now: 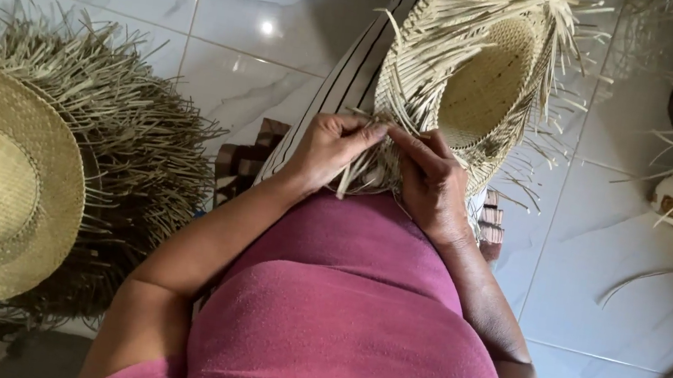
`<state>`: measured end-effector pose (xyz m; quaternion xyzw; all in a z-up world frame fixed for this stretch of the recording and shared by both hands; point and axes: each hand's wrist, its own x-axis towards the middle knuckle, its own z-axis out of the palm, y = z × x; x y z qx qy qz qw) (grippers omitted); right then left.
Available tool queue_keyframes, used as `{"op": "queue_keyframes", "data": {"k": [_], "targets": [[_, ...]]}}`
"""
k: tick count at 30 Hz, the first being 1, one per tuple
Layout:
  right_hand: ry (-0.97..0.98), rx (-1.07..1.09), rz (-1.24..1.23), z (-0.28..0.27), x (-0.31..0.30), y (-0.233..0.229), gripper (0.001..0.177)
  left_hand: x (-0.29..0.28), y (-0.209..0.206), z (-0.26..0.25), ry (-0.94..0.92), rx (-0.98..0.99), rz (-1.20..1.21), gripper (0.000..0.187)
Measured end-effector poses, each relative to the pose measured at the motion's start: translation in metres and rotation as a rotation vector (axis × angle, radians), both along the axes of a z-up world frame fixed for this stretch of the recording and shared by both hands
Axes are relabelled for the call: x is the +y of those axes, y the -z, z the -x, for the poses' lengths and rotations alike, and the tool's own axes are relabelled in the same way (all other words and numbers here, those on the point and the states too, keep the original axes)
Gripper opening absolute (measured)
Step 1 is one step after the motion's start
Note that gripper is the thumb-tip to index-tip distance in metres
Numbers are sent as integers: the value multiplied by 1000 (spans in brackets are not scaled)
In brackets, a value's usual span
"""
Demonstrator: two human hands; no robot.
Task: Weaving a straw hat by hand using dried plant fibers
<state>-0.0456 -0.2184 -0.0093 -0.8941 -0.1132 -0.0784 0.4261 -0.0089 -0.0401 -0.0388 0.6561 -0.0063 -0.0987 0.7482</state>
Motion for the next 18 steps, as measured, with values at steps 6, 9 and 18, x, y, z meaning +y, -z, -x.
{"op": "queue_keyframes", "data": {"k": [6,9,18], "targets": [[-48,6,194,3,-6,-7,54,-9,3,3,-143,-45,46,13],[-100,59,276,7,-5,-12,60,-8,7,1,-182,-96,42,13],[-107,137,486,21,-34,0,58,-5,4,6,-239,-137,21,9]]}}
